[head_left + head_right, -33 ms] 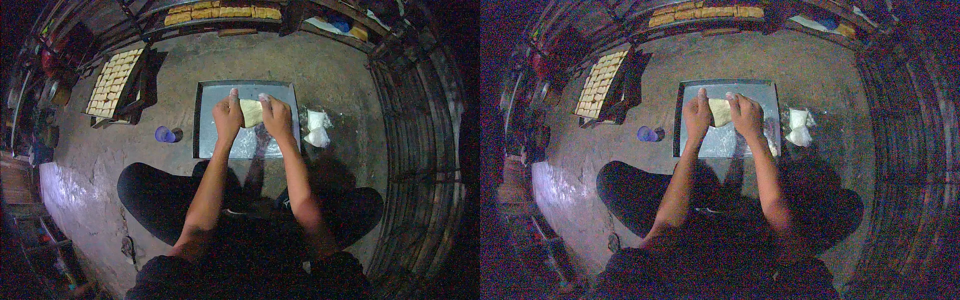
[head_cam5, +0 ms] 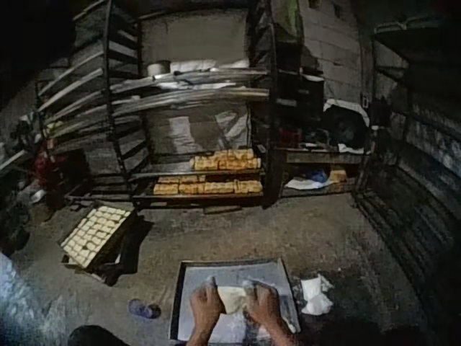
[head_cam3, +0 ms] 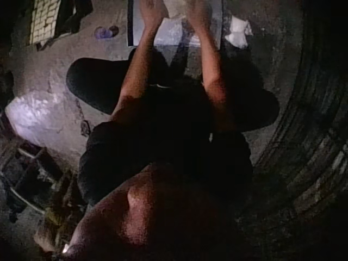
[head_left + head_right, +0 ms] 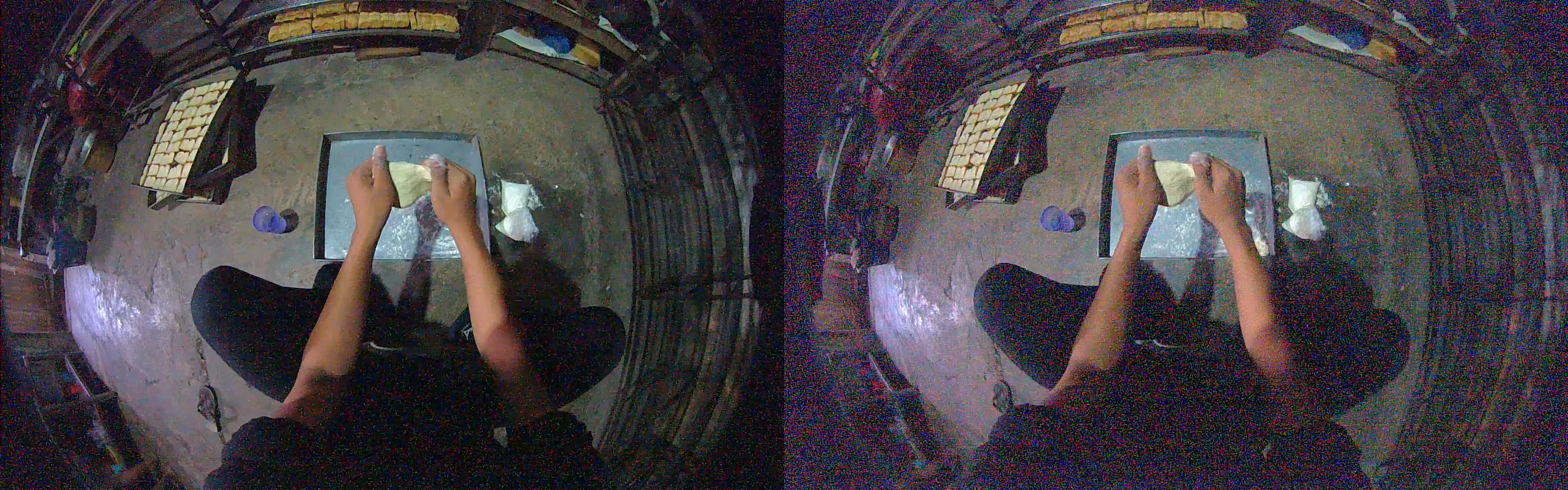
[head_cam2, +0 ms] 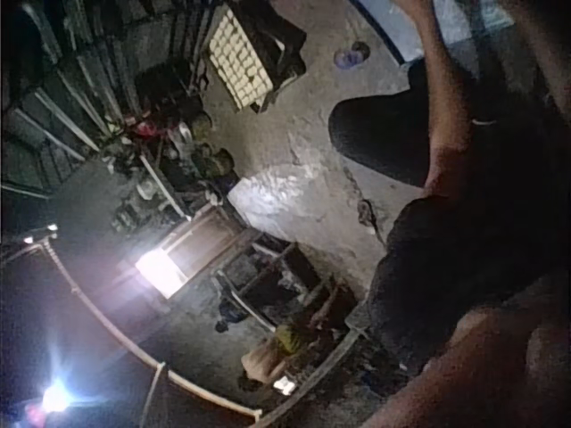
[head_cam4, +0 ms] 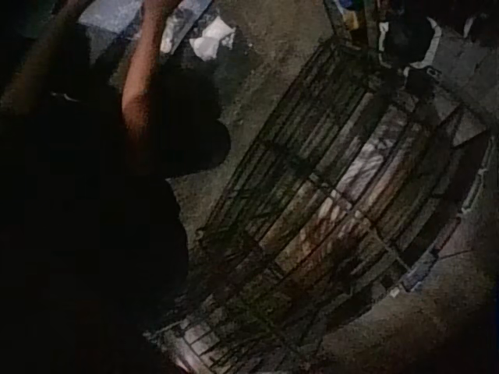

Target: The person kneads a piece of dough on a metal tray by hand, pressing, folding, and rolling the dough repeatedly.

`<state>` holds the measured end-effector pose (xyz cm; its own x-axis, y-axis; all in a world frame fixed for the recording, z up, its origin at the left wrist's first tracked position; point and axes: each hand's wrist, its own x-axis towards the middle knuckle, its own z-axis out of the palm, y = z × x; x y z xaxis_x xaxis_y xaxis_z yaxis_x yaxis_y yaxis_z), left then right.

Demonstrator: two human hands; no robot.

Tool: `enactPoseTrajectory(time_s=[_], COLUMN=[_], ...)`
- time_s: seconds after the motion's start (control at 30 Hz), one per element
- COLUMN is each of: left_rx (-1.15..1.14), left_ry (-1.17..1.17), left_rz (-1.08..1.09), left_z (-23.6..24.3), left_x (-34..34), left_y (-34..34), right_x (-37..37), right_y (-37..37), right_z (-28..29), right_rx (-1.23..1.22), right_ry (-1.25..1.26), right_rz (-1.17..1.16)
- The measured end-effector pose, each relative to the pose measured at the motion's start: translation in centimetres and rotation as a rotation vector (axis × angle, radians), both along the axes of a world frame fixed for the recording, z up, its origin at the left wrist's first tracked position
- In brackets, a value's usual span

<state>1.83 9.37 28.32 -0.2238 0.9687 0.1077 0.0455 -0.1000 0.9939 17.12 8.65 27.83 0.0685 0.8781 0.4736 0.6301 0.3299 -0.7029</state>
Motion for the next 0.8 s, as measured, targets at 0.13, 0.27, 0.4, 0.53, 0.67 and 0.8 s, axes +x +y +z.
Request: enactPoseTrajectory(time_s=[0.13,0.27,0.4,0.53,0.67,0.8], left_rx=[-0.048,0.073,0.092,0.020,0.049,0.054], left_ry=[-0.284,0.122,0.196,0.201,0.185,0.214], left_rz=[0.139,0.030,-0.043,-0.099,-0.130,-0.095], left_z=[-1.7,-1.7,-1.6,-1.4,-3.3,-1.7], left_x=[0.2,2.1,3.1,4.2,4.8,5.2], left_y=[0.3,-0.3,-1.1,-1.5,-1.5,-1.9], right_x=[-2.8,-2.2,-1.9,0.7,2.0,3.2], right_y=[0.4,0.0,-0.1,0.9,1.0,1.0], right_z=[-0.2,-3.0,-1.1,-1.3,-1.1,-0.6], right_rx=[-0.084,-0.209,-0.108,-0.141,-0.157,-0.185], right_ry=[0.954,0.522,0.216,0.072,0.102,0.067], right_rz=[-0.162,-0.090,-0.344,-0.324,-0.341,-0.380])
